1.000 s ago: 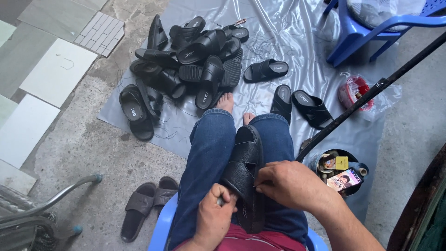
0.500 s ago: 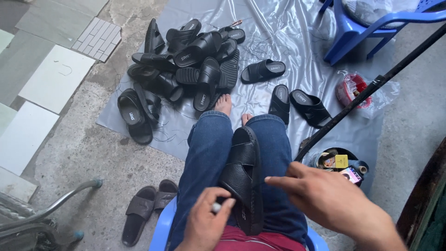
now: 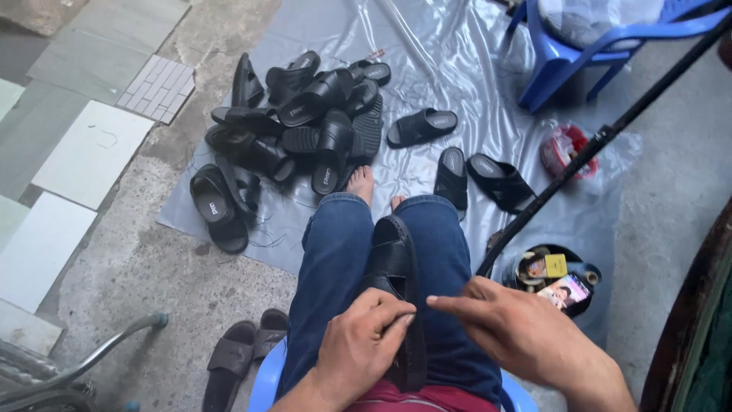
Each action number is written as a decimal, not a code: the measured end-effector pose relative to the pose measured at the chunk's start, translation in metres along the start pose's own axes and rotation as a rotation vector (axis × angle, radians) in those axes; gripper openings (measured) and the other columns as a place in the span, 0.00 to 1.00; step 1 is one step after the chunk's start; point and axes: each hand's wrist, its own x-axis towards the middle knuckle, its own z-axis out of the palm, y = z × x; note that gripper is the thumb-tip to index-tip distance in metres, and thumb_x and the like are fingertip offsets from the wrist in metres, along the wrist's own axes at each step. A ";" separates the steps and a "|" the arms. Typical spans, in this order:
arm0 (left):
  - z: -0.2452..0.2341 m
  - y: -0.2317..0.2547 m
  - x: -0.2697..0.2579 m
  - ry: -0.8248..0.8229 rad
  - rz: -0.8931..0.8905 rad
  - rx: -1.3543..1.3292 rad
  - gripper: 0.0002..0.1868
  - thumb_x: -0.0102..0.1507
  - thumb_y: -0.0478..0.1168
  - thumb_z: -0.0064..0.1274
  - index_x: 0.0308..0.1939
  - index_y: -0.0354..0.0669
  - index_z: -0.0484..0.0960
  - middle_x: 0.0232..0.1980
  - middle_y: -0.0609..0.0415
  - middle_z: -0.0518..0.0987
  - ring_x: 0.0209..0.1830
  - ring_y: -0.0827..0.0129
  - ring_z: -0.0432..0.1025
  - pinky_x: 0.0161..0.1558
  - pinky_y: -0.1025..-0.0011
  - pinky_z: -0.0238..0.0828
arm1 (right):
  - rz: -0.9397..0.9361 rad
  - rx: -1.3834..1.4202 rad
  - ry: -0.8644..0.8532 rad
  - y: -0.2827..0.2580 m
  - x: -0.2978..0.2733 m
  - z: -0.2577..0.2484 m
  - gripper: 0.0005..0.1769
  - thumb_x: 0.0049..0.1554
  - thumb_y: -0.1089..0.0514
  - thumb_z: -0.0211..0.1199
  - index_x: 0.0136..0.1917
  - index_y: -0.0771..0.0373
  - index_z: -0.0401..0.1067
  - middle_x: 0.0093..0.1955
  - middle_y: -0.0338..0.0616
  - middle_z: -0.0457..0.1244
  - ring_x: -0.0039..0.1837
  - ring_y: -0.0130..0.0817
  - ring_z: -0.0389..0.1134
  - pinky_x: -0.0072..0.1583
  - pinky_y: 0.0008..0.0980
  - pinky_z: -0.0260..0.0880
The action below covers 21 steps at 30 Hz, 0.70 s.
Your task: Hand-stitching the upper component of a black sandal to the sole using a needle and thread.
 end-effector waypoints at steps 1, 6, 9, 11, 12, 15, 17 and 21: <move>0.001 -0.001 0.000 0.013 -0.015 -0.006 0.07 0.57 0.44 0.48 0.37 0.55 0.81 0.36 0.65 0.76 0.34 0.72 0.75 0.31 0.68 0.71 | 0.043 0.084 -0.040 0.000 0.002 0.001 0.29 0.48 0.43 0.53 0.64 0.32 0.60 0.42 0.32 0.62 0.40 0.32 0.68 0.39 0.35 0.65; 0.007 -0.008 -0.002 0.054 -0.002 -0.030 0.07 0.57 0.42 0.48 0.36 0.53 0.80 0.34 0.64 0.75 0.31 0.72 0.74 0.31 0.71 0.69 | 0.093 0.339 0.078 -0.006 0.021 0.041 0.32 0.44 0.38 0.63 0.63 0.36 0.63 0.21 0.34 0.56 0.25 0.26 0.52 0.32 0.29 0.55; 0.005 -0.010 -0.001 0.078 -0.014 -0.147 0.06 0.56 0.40 0.50 0.34 0.49 0.81 0.34 0.62 0.76 0.29 0.76 0.74 0.25 0.79 0.68 | 0.029 0.594 0.458 -0.013 0.026 0.054 0.07 0.49 0.51 0.59 0.38 0.52 0.75 0.23 0.28 0.63 0.24 0.19 0.56 0.30 0.22 0.58; 0.004 -0.012 0.001 0.115 -0.024 -0.172 0.05 0.56 0.39 0.49 0.32 0.48 0.80 0.32 0.60 0.75 0.32 0.73 0.73 0.35 0.76 0.68 | 0.165 1.175 0.168 -0.012 0.024 0.058 0.09 0.51 0.56 0.59 0.35 0.64 0.70 0.18 0.38 0.53 0.22 0.21 0.49 0.25 0.21 0.46; 0.004 -0.013 -0.001 0.111 -0.020 -0.173 0.05 0.56 0.39 0.49 0.32 0.48 0.80 0.32 0.60 0.75 0.32 0.73 0.73 0.35 0.76 0.68 | 0.167 1.175 0.174 -0.012 0.022 0.053 0.09 0.51 0.56 0.59 0.35 0.64 0.70 0.18 0.38 0.53 0.22 0.21 0.49 0.25 0.21 0.46; 0.009 -0.017 -0.013 0.129 0.168 -0.199 0.05 0.57 0.36 0.45 0.34 0.45 0.77 0.36 0.53 0.73 0.36 0.68 0.72 0.37 0.75 0.69 | 0.021 0.795 0.057 -0.006 0.019 0.047 0.16 0.51 0.49 0.57 0.27 0.57 0.68 0.23 0.32 0.61 0.28 0.20 0.59 0.32 0.23 0.58; 0.014 -0.023 -0.020 0.118 0.286 0.080 0.03 0.58 0.40 0.49 0.35 0.51 0.75 0.47 0.54 0.69 0.27 0.65 0.74 0.20 0.67 0.71 | -0.018 0.009 0.382 0.004 0.024 0.050 0.20 0.52 0.40 0.54 0.27 0.53 0.63 0.28 0.33 0.57 0.32 0.36 0.63 0.31 0.40 0.60; 0.021 -0.028 -0.030 0.148 0.296 0.099 0.04 0.56 0.38 0.51 0.35 0.49 0.78 0.49 0.53 0.70 0.27 0.64 0.71 0.25 0.68 0.73 | 0.038 -0.009 0.066 0.005 0.022 0.063 0.13 0.51 0.38 0.55 0.40 0.43 0.73 0.38 0.29 0.59 0.37 0.40 0.66 0.35 0.46 0.64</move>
